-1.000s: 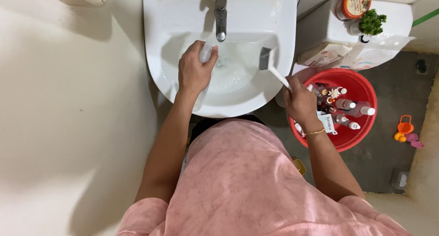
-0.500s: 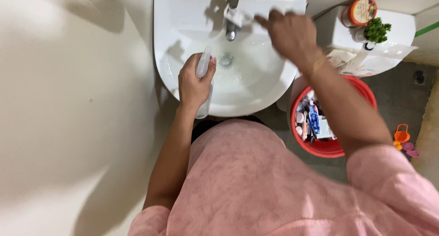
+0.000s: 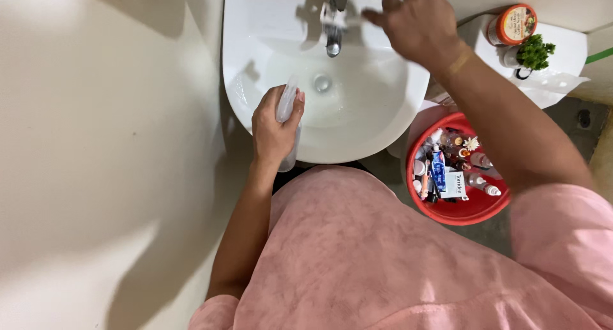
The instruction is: The person scrubs a white bathroom sink with a brush while holding a spray bottle. They repeatedly spray the sink and scrub the basin and faucet area, then rinse the brush under running water.
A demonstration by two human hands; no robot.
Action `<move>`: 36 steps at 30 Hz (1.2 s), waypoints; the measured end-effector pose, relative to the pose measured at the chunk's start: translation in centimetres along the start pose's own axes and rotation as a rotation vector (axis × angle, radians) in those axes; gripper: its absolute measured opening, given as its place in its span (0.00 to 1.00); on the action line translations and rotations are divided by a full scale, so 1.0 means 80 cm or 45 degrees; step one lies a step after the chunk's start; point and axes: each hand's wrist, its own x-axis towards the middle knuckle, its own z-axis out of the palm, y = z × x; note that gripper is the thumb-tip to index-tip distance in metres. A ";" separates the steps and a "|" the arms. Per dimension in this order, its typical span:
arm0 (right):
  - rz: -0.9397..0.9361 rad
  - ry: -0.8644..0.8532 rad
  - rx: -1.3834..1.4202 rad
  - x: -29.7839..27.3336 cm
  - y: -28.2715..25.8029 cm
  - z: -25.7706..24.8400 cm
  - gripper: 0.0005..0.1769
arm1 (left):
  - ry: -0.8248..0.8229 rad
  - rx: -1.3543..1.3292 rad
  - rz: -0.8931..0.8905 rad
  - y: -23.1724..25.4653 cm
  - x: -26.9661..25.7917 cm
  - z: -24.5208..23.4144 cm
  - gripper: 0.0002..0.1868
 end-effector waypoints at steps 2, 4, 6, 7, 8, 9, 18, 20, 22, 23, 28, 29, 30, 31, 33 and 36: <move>0.045 0.005 0.009 0.010 0.007 0.007 0.15 | -0.007 0.026 0.023 0.001 0.001 0.000 0.13; 0.040 0.019 0.027 0.002 0.005 0.008 0.23 | -0.003 0.024 0.029 0.002 0.001 0.000 0.13; -0.034 -0.033 0.047 -0.023 -0.003 0.004 0.28 | -0.006 0.027 0.006 0.001 0.000 -0.003 0.13; -0.076 -0.057 0.058 -0.036 -0.006 0.000 0.30 | -0.008 0.033 -0.021 0.001 0.000 -0.003 0.13; -0.080 -0.062 0.059 -0.042 -0.007 -0.003 0.31 | -0.009 0.040 -0.048 0.002 0.000 -0.002 0.12; -0.080 -0.064 0.063 -0.041 -0.010 -0.004 0.32 | 0.000 0.032 -0.027 0.002 -0.001 -0.004 0.13; 0.039 -0.047 0.086 -0.021 -0.014 0.009 0.32 | -0.029 0.039 0.020 0.013 -0.003 0.000 0.13; 0.001 -0.064 0.111 -0.054 -0.018 0.001 0.32 | -0.002 0.030 -0.004 0.016 -0.003 -0.001 0.14; -0.064 -0.031 0.133 -0.054 -0.022 0.001 0.33 | 0.010 0.035 0.020 0.017 -0.004 -0.005 0.14; -0.033 -0.049 0.113 -0.054 -0.020 0.001 0.33 | 0.006 0.027 0.034 0.017 -0.005 -0.002 0.15; 0.086 0.026 0.041 -0.008 -0.005 0.013 0.29 | -0.064 0.051 -0.006 0.012 -0.009 -0.001 0.14; 0.101 -0.019 0.069 -0.007 -0.004 0.012 0.30 | -0.081 0.042 -0.008 0.013 -0.008 0.001 0.14; 0.116 -0.064 0.097 -0.012 -0.005 0.010 0.32 | -0.070 0.036 0.013 0.014 -0.007 0.002 0.14; 0.128 -0.107 0.127 -0.021 -0.011 0.009 0.34 | -0.056 0.032 0.031 0.013 -0.007 0.002 0.14; 0.025 -0.123 0.126 -0.048 -0.021 0.002 0.34 | -0.032 0.024 0.062 0.013 -0.007 -0.001 0.13; -0.040 -0.116 0.090 -0.052 -0.018 0.003 0.33 | -0.008 0.034 0.052 0.014 -0.007 -0.008 0.13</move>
